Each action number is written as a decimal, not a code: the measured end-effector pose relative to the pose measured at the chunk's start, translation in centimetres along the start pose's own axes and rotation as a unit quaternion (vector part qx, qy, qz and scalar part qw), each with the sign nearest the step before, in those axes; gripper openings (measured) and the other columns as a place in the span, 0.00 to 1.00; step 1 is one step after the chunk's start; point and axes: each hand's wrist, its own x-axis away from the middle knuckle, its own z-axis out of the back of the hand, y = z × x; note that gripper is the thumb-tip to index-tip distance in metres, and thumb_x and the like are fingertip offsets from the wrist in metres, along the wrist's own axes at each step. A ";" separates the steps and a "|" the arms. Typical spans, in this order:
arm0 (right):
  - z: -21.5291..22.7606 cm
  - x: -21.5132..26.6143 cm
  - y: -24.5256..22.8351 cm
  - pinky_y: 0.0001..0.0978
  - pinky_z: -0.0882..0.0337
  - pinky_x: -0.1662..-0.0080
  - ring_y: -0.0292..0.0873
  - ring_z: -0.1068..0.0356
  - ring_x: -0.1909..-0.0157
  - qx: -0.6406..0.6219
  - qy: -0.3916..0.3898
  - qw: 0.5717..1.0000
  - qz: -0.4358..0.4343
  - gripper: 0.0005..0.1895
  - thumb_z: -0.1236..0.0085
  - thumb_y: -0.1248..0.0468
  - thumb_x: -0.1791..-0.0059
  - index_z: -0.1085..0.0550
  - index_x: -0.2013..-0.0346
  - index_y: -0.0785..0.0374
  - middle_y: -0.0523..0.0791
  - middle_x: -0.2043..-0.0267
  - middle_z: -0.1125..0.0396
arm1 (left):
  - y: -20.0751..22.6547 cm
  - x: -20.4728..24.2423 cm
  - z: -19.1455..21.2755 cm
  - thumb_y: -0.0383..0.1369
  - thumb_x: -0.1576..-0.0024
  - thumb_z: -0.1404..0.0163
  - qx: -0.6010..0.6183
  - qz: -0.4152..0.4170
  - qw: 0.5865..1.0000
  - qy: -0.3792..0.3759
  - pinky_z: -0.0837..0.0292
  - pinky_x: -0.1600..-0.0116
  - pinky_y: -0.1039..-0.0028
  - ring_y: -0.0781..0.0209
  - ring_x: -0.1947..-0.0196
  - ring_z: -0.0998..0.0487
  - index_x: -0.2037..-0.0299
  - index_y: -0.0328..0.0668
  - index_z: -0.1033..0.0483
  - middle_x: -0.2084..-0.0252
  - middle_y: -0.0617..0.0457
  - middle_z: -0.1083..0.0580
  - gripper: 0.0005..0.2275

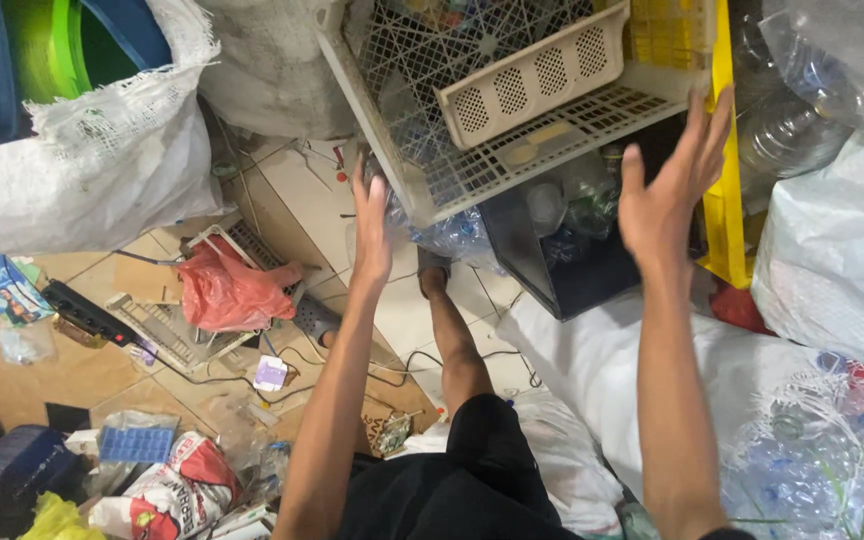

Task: The person sorts through various recyclable materials in a cluttered room. They handle a white sack containing plastic bowls, a black box with plastic bottles, a yellow bag with bottles and containers, and a red plastic bag. The person moves these items around, placing them into different locations within the room.

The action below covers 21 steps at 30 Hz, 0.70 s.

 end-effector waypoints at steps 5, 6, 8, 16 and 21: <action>-3.2 7.7 -5.1 0.53 0.54 0.20 0.59 0.55 0.17 -0.122 0.090 0.988 0.024 0.31 0.46 0.62 0.41 0.44 0.25 0.65 0.55 0.19 0.55 | -5.8 6.3 3.4 0.59 0.36 0.68 0.067 0.117 0.990 0.032 0.38 0.32 0.57 0.47 0.31 0.34 0.24 0.41 0.50 0.29 0.40 0.37 0.36; -4.4 9.4 -6.4 0.51 0.50 0.22 0.58 0.50 0.20 -0.157 0.112 0.980 0.047 0.28 0.48 0.61 0.42 0.41 0.29 0.67 0.54 0.22 0.50 | -7.7 8.0 4.6 0.58 0.35 0.68 0.070 0.138 0.987 0.046 0.36 0.34 0.58 0.49 0.34 0.29 0.26 0.39 0.45 0.32 0.40 0.32 0.35; -6.6 12.7 -10.3 0.49 0.45 0.25 0.57 0.47 0.22 -0.201 0.067 0.976 0.044 0.25 0.49 0.61 0.42 0.38 0.32 0.67 0.55 0.25 0.48 | -10.2 11.4 7.2 0.57 0.35 0.67 0.072 0.163 0.981 0.072 0.33 0.36 0.59 0.50 0.38 0.26 0.27 0.39 0.44 0.36 0.41 0.29 0.33; -18.7 23.3 -22.1 0.38 0.29 0.43 0.46 0.28 0.45 -0.291 -0.328 0.896 0.075 0.21 0.53 0.69 0.48 0.33 0.39 0.65 0.50 0.43 0.33 | -22.4 23.0 23.0 0.39 0.35 0.54 0.031 0.208 0.950 0.231 0.29 0.43 0.69 0.59 0.56 0.20 0.37 0.36 0.32 0.61 0.45 0.19 0.19; -37.1 32.0 -20.4 0.38 0.25 0.54 0.48 0.24 0.59 -0.199 -0.478 0.850 0.101 0.19 0.49 0.66 0.48 0.31 0.42 0.62 0.49 0.58 0.26 | -26.6 26.3 37.4 0.33 0.33 0.53 -0.082 0.208 0.928 0.298 0.28 0.58 0.63 0.53 0.65 0.24 0.39 0.31 0.32 0.64 0.41 0.25 0.16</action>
